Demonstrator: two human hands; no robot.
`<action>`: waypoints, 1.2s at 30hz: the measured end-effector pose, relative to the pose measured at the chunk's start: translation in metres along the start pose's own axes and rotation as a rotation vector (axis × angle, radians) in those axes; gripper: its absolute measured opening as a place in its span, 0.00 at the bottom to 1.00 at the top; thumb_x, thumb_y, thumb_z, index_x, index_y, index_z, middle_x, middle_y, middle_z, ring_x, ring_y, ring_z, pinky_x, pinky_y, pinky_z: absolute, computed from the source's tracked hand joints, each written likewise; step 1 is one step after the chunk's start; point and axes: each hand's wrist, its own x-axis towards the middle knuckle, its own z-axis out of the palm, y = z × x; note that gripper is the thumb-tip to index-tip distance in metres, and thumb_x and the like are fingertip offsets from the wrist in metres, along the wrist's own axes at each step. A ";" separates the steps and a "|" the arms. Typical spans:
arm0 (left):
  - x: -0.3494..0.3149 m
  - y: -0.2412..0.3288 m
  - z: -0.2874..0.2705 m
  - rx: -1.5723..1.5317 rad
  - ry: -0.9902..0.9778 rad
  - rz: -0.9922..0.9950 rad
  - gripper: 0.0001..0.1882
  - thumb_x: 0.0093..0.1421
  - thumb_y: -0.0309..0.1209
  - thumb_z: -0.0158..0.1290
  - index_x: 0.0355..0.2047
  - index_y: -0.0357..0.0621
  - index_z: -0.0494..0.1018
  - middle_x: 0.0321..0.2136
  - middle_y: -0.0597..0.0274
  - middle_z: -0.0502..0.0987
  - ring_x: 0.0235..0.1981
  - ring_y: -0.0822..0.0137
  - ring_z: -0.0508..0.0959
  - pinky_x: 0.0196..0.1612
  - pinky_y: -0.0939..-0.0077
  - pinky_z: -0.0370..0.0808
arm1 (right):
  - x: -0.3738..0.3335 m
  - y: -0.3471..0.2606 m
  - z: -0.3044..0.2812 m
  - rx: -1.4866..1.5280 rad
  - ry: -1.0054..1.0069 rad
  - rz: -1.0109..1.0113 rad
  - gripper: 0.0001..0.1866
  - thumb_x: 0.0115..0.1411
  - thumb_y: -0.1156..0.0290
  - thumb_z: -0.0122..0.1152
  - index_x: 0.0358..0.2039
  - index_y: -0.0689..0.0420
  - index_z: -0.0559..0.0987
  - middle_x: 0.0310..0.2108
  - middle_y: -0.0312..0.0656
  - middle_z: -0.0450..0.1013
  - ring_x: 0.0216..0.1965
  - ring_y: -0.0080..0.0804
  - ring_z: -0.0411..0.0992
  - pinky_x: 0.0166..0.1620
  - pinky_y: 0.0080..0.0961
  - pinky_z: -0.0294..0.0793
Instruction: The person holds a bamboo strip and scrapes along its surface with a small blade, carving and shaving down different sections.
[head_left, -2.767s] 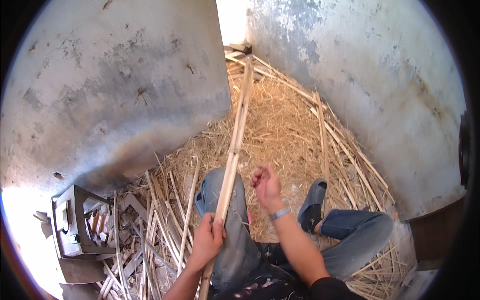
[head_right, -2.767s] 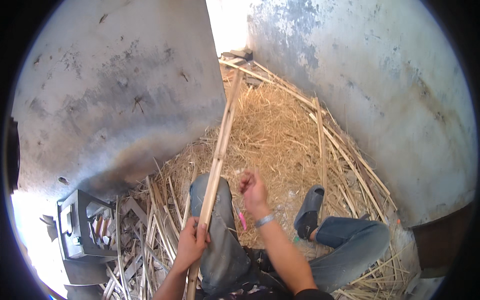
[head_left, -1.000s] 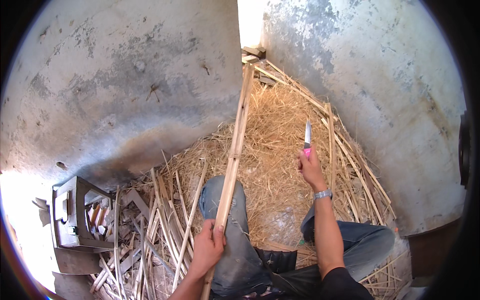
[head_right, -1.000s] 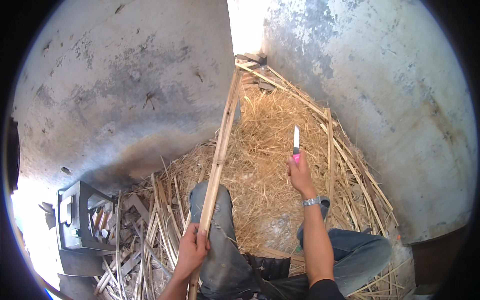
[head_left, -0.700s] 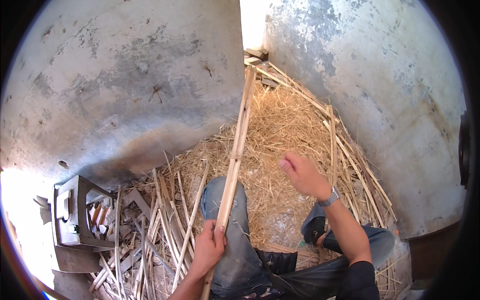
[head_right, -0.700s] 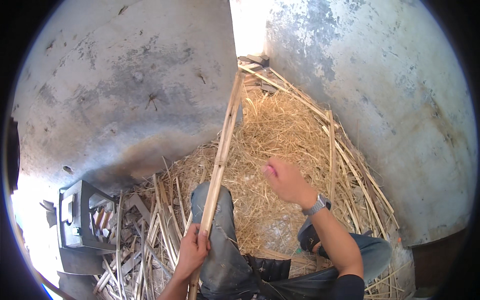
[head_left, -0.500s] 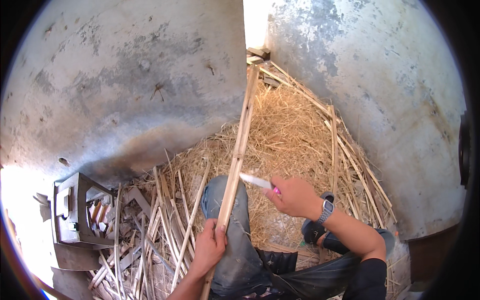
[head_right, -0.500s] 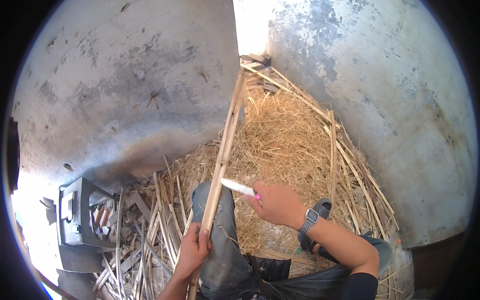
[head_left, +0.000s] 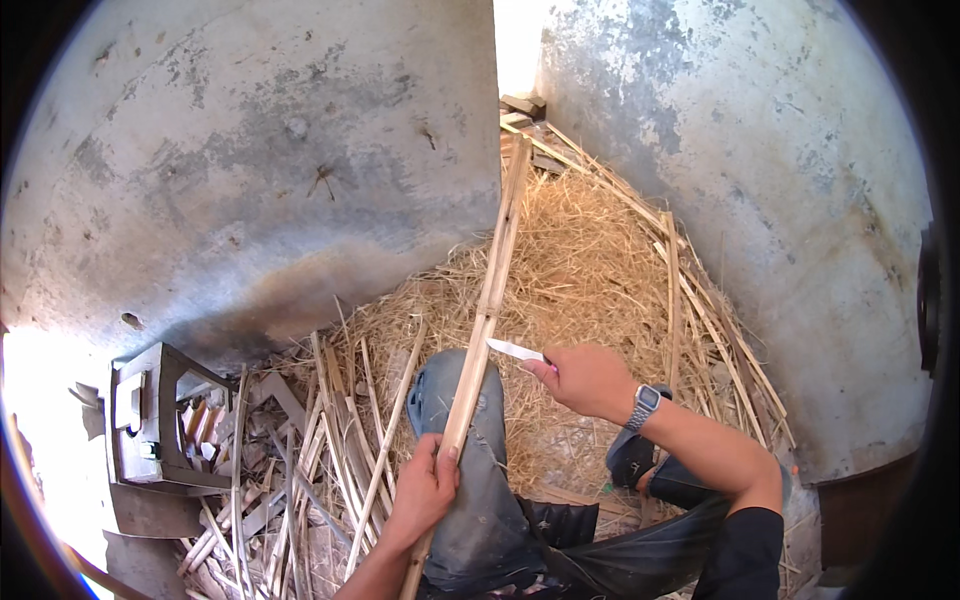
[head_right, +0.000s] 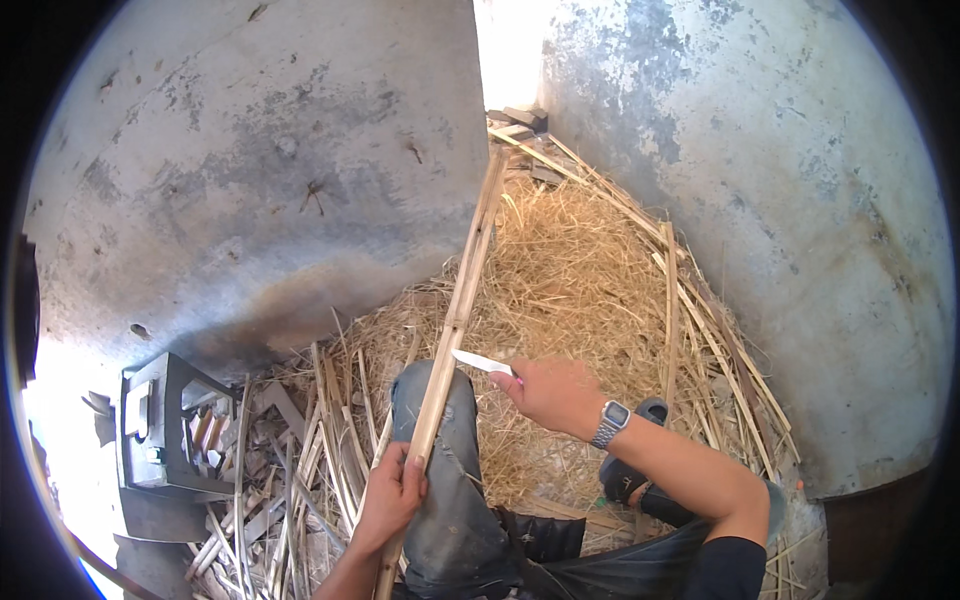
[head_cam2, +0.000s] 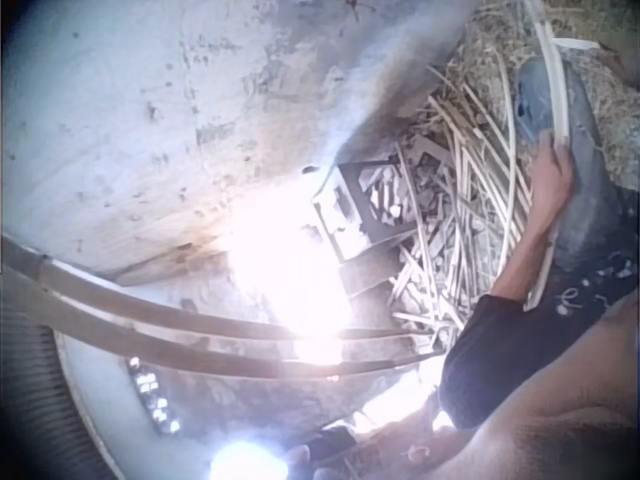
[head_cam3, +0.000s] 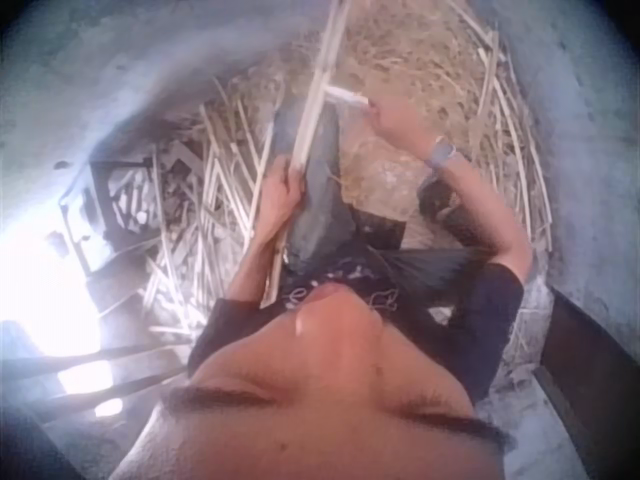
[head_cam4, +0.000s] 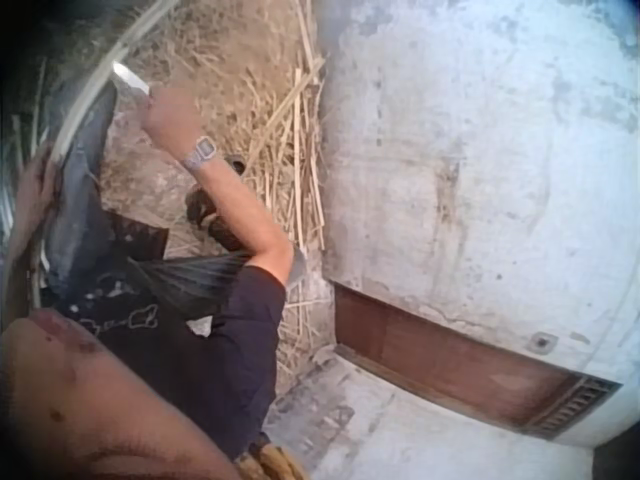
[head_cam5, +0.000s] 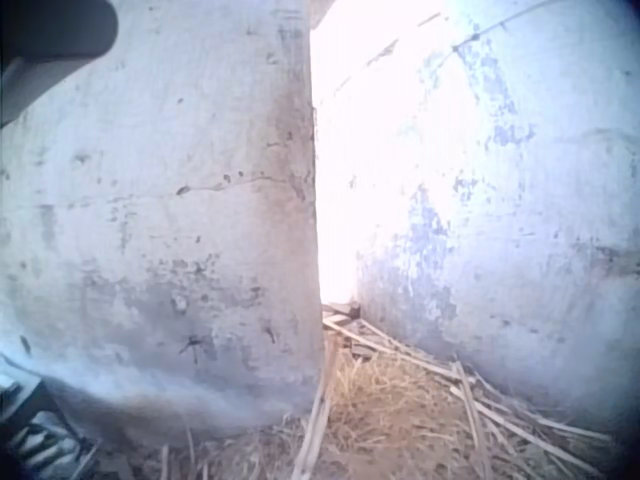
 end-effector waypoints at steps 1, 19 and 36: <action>-0.001 0.001 0.000 -0.001 0.004 0.008 0.11 0.74 0.35 0.49 0.45 0.39 0.72 0.18 0.58 0.77 0.20 0.64 0.79 0.27 0.67 0.74 | 0.000 0.003 -0.006 -0.015 0.031 -0.018 0.30 0.73 0.41 0.44 0.32 0.56 0.80 0.19 0.50 0.76 0.23 0.54 0.78 0.25 0.51 0.75; 0.004 -0.006 -0.002 0.033 -0.030 0.022 0.12 0.75 0.36 0.47 0.45 0.39 0.71 0.18 0.57 0.77 0.20 0.61 0.79 0.27 0.66 0.74 | 0.011 0.004 -0.018 -0.141 -0.024 0.017 0.30 0.73 0.41 0.43 0.34 0.54 0.80 0.21 0.48 0.77 0.25 0.50 0.79 0.27 0.48 0.76; 0.004 0.001 -0.007 -0.007 -0.057 -0.005 0.11 0.76 0.36 0.47 0.46 0.40 0.71 0.17 0.61 0.76 0.18 0.67 0.77 0.25 0.69 0.72 | -0.006 -0.011 -0.006 -0.036 -0.041 -0.063 0.30 0.72 0.41 0.46 0.32 0.55 0.81 0.19 0.51 0.76 0.23 0.54 0.77 0.25 0.52 0.74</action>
